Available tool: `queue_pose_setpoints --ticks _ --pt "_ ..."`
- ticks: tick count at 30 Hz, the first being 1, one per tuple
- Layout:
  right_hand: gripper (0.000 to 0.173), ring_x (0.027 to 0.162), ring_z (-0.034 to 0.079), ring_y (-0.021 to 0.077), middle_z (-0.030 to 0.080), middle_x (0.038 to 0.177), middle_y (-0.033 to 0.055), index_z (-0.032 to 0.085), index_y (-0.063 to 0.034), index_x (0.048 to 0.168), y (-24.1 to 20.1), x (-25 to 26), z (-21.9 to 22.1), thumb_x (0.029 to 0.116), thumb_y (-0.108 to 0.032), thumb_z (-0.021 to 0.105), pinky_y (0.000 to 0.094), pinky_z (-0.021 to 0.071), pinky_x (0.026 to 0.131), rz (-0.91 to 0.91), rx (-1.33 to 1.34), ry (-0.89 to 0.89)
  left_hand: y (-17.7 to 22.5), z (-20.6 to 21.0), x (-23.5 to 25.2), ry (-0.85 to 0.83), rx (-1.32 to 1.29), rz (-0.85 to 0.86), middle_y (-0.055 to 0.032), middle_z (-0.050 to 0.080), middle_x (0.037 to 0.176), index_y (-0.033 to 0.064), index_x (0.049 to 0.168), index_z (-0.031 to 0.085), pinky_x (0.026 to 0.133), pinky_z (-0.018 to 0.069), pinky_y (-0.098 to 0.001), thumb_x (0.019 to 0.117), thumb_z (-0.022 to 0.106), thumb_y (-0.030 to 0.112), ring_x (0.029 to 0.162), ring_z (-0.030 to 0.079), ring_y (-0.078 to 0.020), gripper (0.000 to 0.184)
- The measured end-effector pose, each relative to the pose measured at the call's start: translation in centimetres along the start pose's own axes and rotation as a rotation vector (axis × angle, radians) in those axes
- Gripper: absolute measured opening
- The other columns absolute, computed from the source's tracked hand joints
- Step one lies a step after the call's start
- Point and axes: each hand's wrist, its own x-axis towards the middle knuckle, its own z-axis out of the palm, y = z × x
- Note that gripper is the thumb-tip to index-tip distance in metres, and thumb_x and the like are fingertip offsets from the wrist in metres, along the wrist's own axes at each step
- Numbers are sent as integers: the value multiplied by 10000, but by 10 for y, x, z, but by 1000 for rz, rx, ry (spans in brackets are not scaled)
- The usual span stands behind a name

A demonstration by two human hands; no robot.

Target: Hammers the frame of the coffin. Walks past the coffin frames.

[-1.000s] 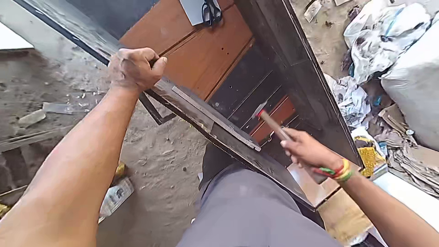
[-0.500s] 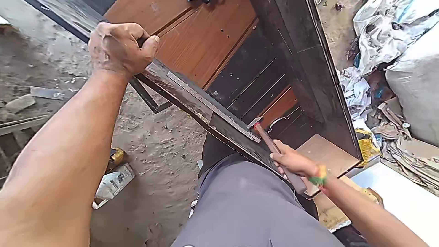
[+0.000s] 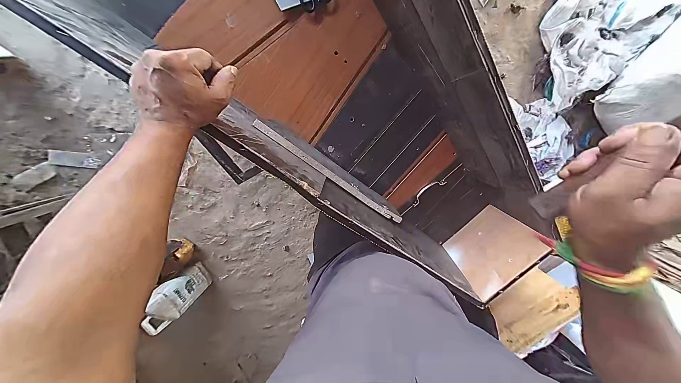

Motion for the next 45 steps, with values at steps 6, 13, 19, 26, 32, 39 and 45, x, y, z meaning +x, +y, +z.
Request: queue_pose_setpoints --ticks 6,13,19,26,32,39,45 --pt "714 577 622 174 628 834 94 93 -127 1641 32 -130 69 1054 -203 494 379 576 561 689 -80 -1183 -3 2 -2 35 -32 -3 -298 675 913 31 966 647 690 437 -749 996 422 576 877 664 -531 590" --pt "667 532 599 129 655 877 61 262 -270 1638 13 -47 56 1045 -213 562 294 549 488 699 43 -1359 -2 1 -3 32 -36 22 -302 671 901 15 962 640 690 441 -754 1011 425 552 864 660 -542 580" --pt "729 573 626 147 660 873 35 129 -190 1653 -15 -24 14 1038 -214 517 358 582 490 141 95 -414 0 0 1 -5 -4 -8 -317 666 913 11 961 631 690 424 -772 997 428 563 873 652 -559 589" --pt "760 547 598 144 635 815 71 75 -150 1652 37 -139 61 1028 -199 507 356 561 539 699 -74 -1100 2 -3 4 -14 -10 -29 -321 670 944 23 977 644 706 423 -779 984 413 598 902 653 -563 620" --pt "752 528 588 152 632 850 99 271 -168 1623 84 -135 52 974 -115 646 310 537 485 1028 70 -1518 -11 8 -2 -5 -3 22 -300 675 929 20 970 637 706 443 -757 999 401 599 879 663 -535 627" --pt "678 543 603 120 668 843 37 225 -253 1649 37 -65 11 1038 -285 515 321 557 503 567 -45 -937 8 -6 1 -34 10 -60 -325 675 972 19 990 650 735 427 -784 993 426 564 938 653 -569 588" --pt "761 537 619 177 650 799 94 115 -85 1647 33 -130 37 1004 -190 508 418 577 516 508 -128 -633 9 -6 2 -38 20 -83 -335 668 978 22 981 644 720 428 -782 985 424 566 949 648 -579 586"
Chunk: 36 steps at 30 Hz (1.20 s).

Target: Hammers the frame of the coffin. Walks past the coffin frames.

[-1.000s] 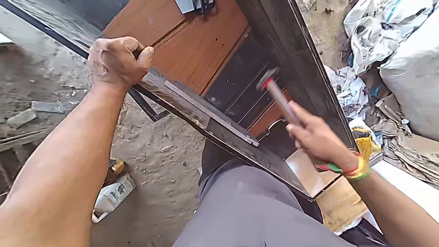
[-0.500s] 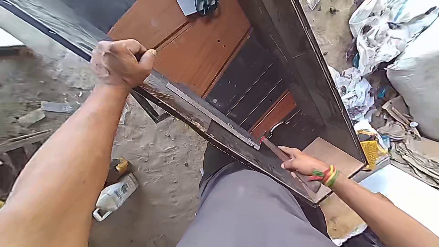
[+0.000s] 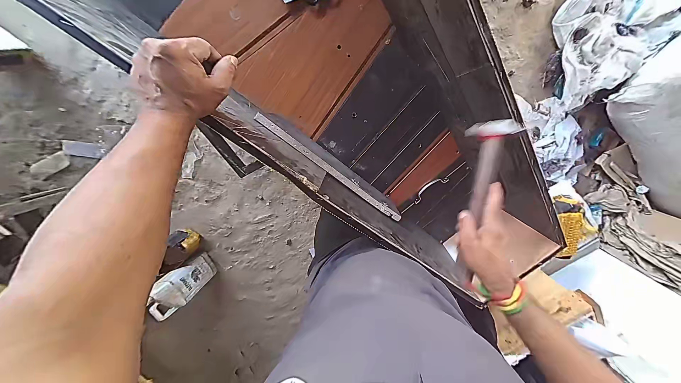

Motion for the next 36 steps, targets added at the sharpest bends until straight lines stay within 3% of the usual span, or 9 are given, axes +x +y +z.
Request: queue_pose_setpoints --ticks 4,7,13,15,20,22,26,30,36 --pt "837 538 590 181 627 905 116 127 -207 1657 31 8 11 974 -104 601 356 550 508 361 117 -856 -5 4 -2 24 -11 38 -311 678 972 27 990 645 732 446 -761 994 411 579 937 662 -550 600" --pt "773 478 576 143 662 844 80 293 -190 1623 11 31 -26 943 -87 646 293 525 418 250 318 -826 -7 4 0 39 -40 62 -322 673 965 1 988 646 726 442 -774 1001 420 567 923 656 -559 609" --pt "728 522 608 133 642 826 46 185 -260 1654 -27 26 -55 1016 -265 536 331 569 482 65 59 -142 -5 4 2 27 -36 29 -315 675 958 21 979 649 723 440 -772 990 433 564 925 658 -554 585" --pt "780 555 636 197 665 862 122 115 -173 1661 -13 15 -25 1000 -226 524 435 582 532 80 -53 -59 -4 2 2 19 -32 24 -316 674 968 19 985 644 720 437 -773 990 431 562 930 657 -556 583" --pt "832 547 588 182 627 924 128 162 -205 1646 26 5 19 952 -120 614 370 544 503 352 129 -813 -8 3 2 65 -41 43 -304 680 950 13 989 651 733 454 -756 996 424 570 919 666 -538 601" --pt "781 493 581 166 649 857 103 285 -203 1620 17 21 -9 936 -91 644 327 535 433 299 268 -834 -7 3 5 80 -44 50 -305 682 964 10 997 652 741 453 -757 1003 425 559 928 667 -536 594" --pt "741 490 587 142 645 837 64 196 -206 1652 -25 33 -46 1017 -144 573 303 548 445 184 183 -554 -5 3 4 92 -64 46 -292 684 938 19 969 651 730 454 -741 1001 440 544 906 672 -515 567" --pt "784 501 575 144 616 850 79 90 -184 1663 -2 31 -7 1016 -162 532 335 546 458 177 151 -183 -8 6 3 83 -63 43 -271 686 933 31 962 647 731 462 -721 1001 440 538 908 674 -498 550" --pt "817 511 579 171 619 823 102 163 -201 1651 42 16 23 972 -120 610 342 536 470 376 150 -818 -7 3 4 87 -69 11 -247 695 944 50 967 657 732 486 -714 1010 450 532 921 687 -473 526"
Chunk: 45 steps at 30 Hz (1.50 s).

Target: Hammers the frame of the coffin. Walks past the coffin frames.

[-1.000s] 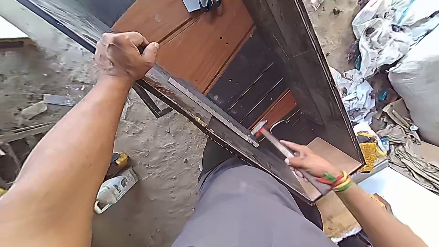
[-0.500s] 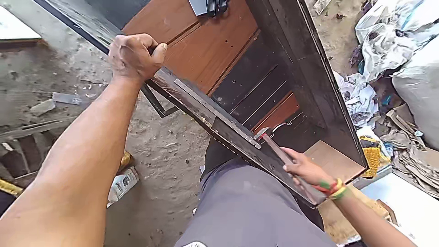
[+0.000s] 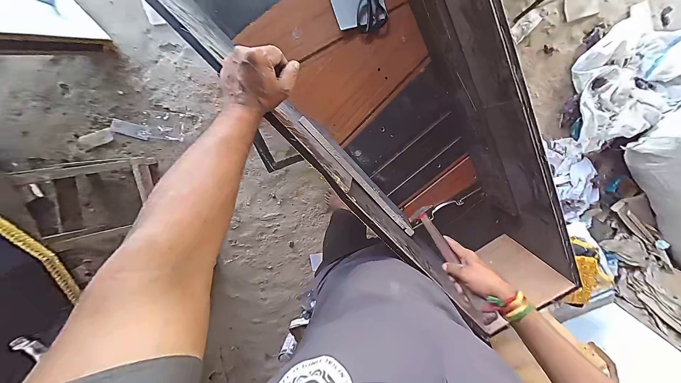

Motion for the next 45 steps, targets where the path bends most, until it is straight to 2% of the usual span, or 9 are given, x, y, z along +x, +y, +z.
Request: queue_pose_setpoints --ticks 3,10,14,22,26,28,36,39,45 --pt "736 469 550 154 582 735 71 240 -192 1631 0 1 -20 992 -123 600 305 507 407 -42 191 -37 3 -2 -7 -26 -15 -3 -236 697 949 50 965 658 748 501 -685 1012 457 508 933 691 -454 503" --pt "799 503 586 175 621 811 112 157 -164 1649 -7 14 -19 993 -101 609 339 530 444 -75 -10 322 -4 -1 -4 19 -69 48 -190 709 903 62 927 669 735 531 -654 1010 477 456 901 712 -408 446" --pt "786 500 602 183 628 792 122 190 -145 1637 -2 17 -18 987 -78 626 346 535 432 -54 21 373 -8 6 -3 79 -66 84 -148 671 787 76 852 621 648 520 -575 1012 475 449 783 700 -352 431" --pt "811 502 604 197 666 913 154 228 -194 1641 -33 27 13 956 -102 651 379 561 478 -131 -243 416 -9 3 -4 49 -108 90 -145 672 812 85 867 613 668 525 -568 1012 454 470 817 703 -349 441" --pt "801 1001 687 348 651 1255 223 220 -183 1646 -66 30 26 936 -131 587 569 548 869 -83 -718 450 -10 1 -4 38 -130 96 -153 684 846 81 887 621 696 533 -575 1008 464 444 860 709 -362 414" --pt "749 1131 656 397 627 1303 240 223 -190 1649 -86 25 36 981 -168 563 588 520 949 15 -956 458 -9 3 -6 28 -143 98 -160 699 879 79 908 634 715 541 -584 1006 471 429 892 716 -368 398" --pt "481 1122 682 351 699 1239 146 551 -251 1472 -119 10 77 994 -302 560 589 547 884 93 -1080 667 -6 -3 -7 -60 -102 84 -164 718 943 78 979 657 744 558 -583 1024 486 355 947 722 -373 329" --pt "363 1077 696 333 723 1159 126 665 -218 1299 -127 13 91 954 -282 571 578 549 830 92 -1061 719 -5 -3 -6 -95 -78 92 -157 724 953 81 994 666 756 561 -576 1021 496 351 957 724 -363 320" --pt "286 1035 713 332 740 1099 123 721 -194 1144 -156 14 100 910 -313 609 581 558 794 140 -1050 764 -3 -5 -5 -162 -27 78 -150 733 991 87 1015 676 783 566 -564 1025 500 354 984 726 -345 320"
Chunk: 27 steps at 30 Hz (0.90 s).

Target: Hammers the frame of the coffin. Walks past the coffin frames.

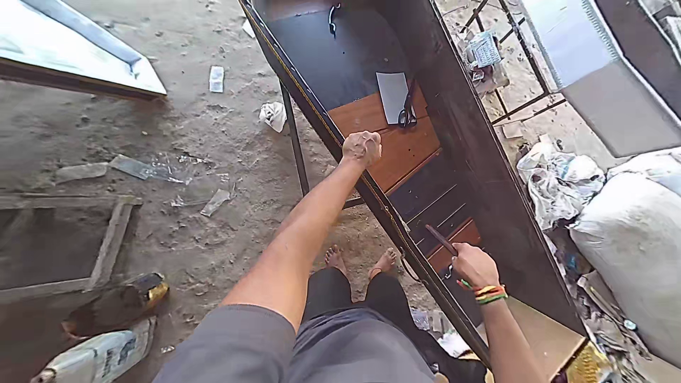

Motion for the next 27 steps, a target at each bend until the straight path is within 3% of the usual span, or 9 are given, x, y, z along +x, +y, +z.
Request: queue_pose_setpoints --ticks 8,13,17,19,23,27 --pt "319 1032 709 344 742 1108 125 726 -230 1197 43 23 -5 904 -325 642 600 548 808 -35 125 -42 5 2 -1 -11 13 -67 -123 744 1000 124 1036 701 793 572 -564 1010 534 386 992 726 -328 312" --pt "320 1014 713 341 749 1094 117 732 -252 1198 76 50 -4 905 -356 658 603 547 808 -117 179 -71 12 -16 -1 -74 7 -109 -160 724 1147 86 1129 684 911 544 -588 1055 432 406 1141 686 -347 414" --pt "355 1015 713 358 749 1095 133 720 -225 1223 81 55 -5 901 -360 659 613 546 811 -157 165 -78 11 -15 -1 -19 -6 -101 -152 728 1123 88 1121 680 918 547 -570 1051 416 434 1123 692 -332 441" --pt "337 1009 712 365 745 1087 144 722 -206 1198 78 52 -12 904 -357 655 614 547 804 -171 155 -58 9 -14 1 7 -10 -108 -145 734 1091 96 1102 697 895 552 -577 1047 434 449 1096 701 -333 443" --pt "317 1013 708 361 738 1074 143 699 -182 1186 71 44 -21 927 -352 635 595 550 793 -169 133 -60 6 0 3 51 19 -101 -116 735 906 126 964 699 744 571 -586 1011 521 460 915 731 -328 381" --pt "321 999 717 345 742 1059 129 689 -191 1195 63 41 -29 921 -348 627 581 556 779 -138 128 -62 7 0 9 -20 93 -142 -130 729 900 118 950 685 732 559 -582 1007 526 456 907 727 -341 378"
